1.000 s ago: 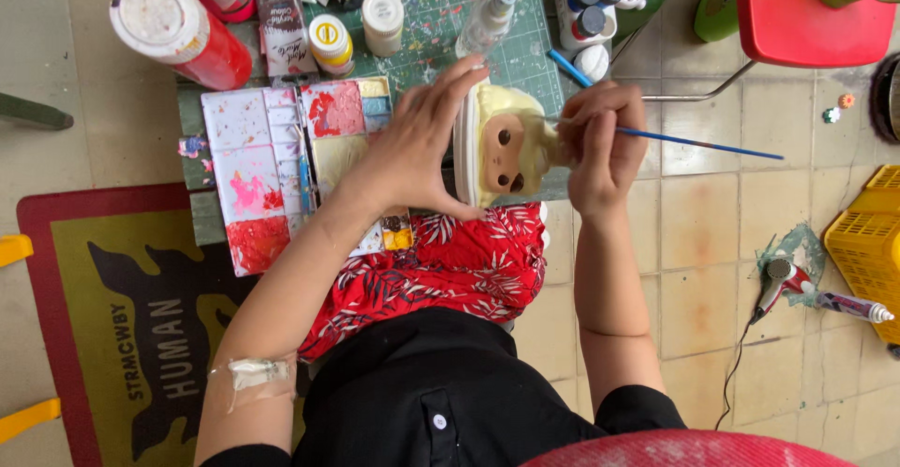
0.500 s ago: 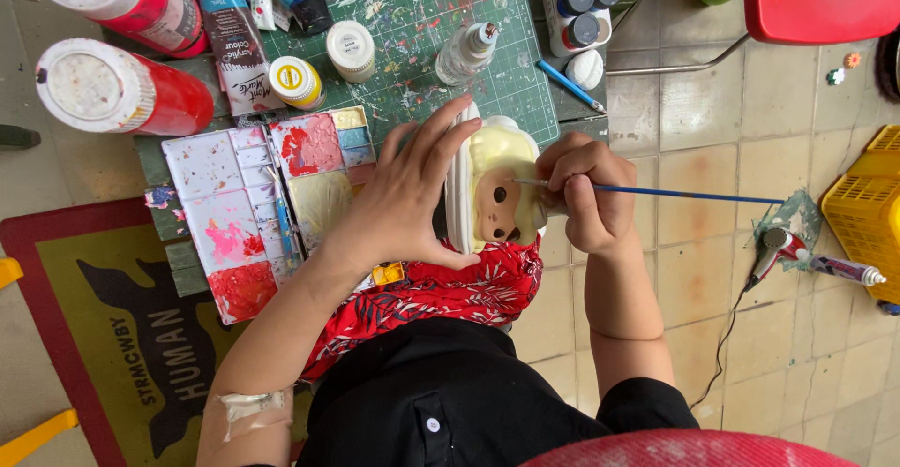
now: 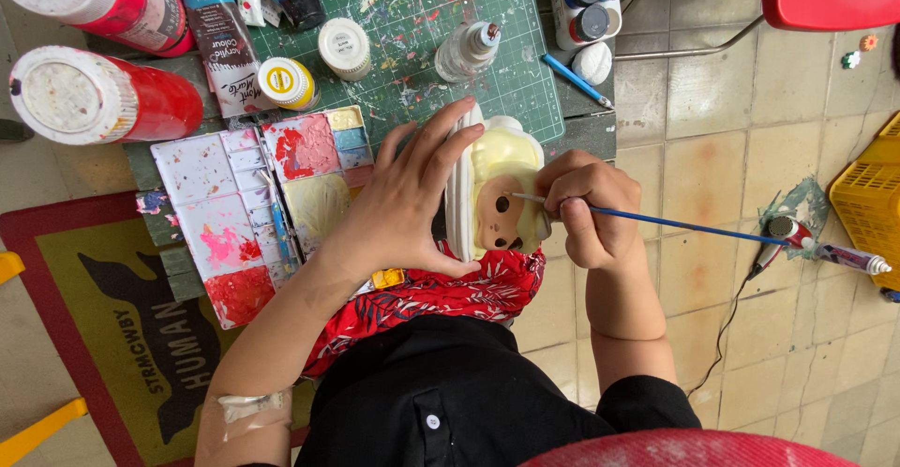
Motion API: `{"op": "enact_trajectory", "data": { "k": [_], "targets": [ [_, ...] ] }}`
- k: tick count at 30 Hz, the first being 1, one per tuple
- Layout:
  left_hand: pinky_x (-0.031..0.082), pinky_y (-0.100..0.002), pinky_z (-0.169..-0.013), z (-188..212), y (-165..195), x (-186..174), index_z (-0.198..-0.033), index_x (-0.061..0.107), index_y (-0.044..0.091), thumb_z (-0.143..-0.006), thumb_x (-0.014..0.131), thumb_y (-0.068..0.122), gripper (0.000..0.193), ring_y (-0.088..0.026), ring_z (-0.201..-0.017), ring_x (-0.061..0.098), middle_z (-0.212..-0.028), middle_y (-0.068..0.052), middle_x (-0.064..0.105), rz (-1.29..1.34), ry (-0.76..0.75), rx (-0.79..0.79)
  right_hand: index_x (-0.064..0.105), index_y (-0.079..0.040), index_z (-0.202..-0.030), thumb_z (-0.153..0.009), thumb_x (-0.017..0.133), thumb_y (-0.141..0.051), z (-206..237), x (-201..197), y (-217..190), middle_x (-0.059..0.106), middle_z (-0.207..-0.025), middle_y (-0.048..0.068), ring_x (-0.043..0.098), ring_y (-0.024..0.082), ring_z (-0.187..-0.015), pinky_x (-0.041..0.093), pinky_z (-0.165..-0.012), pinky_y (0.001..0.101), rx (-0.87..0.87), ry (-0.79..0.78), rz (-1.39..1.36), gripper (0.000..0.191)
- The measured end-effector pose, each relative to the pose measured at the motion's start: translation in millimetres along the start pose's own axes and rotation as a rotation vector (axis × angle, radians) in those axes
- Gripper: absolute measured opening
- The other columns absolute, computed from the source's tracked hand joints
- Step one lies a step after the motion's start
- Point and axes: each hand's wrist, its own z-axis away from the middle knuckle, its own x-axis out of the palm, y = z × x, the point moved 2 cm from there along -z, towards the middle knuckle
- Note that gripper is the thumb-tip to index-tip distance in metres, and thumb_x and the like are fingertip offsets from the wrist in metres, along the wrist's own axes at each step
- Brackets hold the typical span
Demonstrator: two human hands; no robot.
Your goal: The person holds a ceramic figurine of a character on a plate base and paints its facial details with a fine brush, rotating the figurine to reach different sides. They dip the brush in paint from a palette, steady the figurine with one hand, and set it on the table between painting passes.
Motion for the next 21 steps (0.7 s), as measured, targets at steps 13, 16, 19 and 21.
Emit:
{"op": "enact_trajectory", "data": {
  "k": [13, 16, 19, 21],
  "targets": [
    [0.023, -0.057, -0.123, -0.4, 0.2, 2.0, -0.155, 0.020, 0.010, -0.050, 0.098, 0.057, 0.139, -0.037, -0.153, 0.029, -0.164, -0.019, 0.023, -0.002, -0.006, -0.003, 0.056, -0.001, -0.089, -0.106, 0.049, -0.011, -0.7, -0.3, -4.1, 0.065, -0.087, 0.015, 0.059, 0.016, -0.065, 0.049, -0.059, 0.0269, 0.027, -0.007, 0.058, 0.021],
    [0.022, -0.057, -0.122, 1.3, 1.0, 1.7, -0.155, 0.020, 0.010, -0.050, 0.098, 0.057, 0.139, -0.036, -0.153, 0.029, -0.164, -0.019, 0.023, 0.000, -0.008, -0.005, 0.056, -0.001, -0.089, -0.106, 0.049, -0.011, 1.4, 0.6, -5.4, 0.065, -0.087, 0.015, 0.059, 0.016, -0.065, 0.049, -0.060, 0.0278, 0.037, -0.008, 0.062, 0.021],
    [0.023, -0.057, -0.122, 2.4, 1.4, 1.3, -0.155, 0.020, 0.011, -0.051, 0.098, 0.056, 0.138, -0.036, -0.153, 0.029, -0.164, -0.019, 0.023, 0.002, -0.013, -0.008, 0.056, -0.001, -0.090, -0.106, 0.048, -0.011, 3.4, 1.1, -6.2, 0.065, -0.088, 0.015, 0.059, 0.017, -0.066, 0.049, -0.058, 0.0263, 0.050, -0.008, 0.064, 0.021],
    [0.023, -0.056, -0.122, 2.3, 1.4, 1.2, -0.156, 0.020, 0.011, -0.051, 0.098, 0.056, 0.138, -0.036, -0.153, 0.029, -0.164, -0.019, 0.023, 0.001, -0.014, -0.007, 0.056, -0.001, -0.089, -0.105, 0.048, -0.011, 3.6, 0.9, -5.7, 0.065, -0.087, 0.015, 0.058, 0.016, -0.065, 0.049, -0.057, 0.0260, 0.059, -0.005, 0.057, 0.021]
  ]
}}
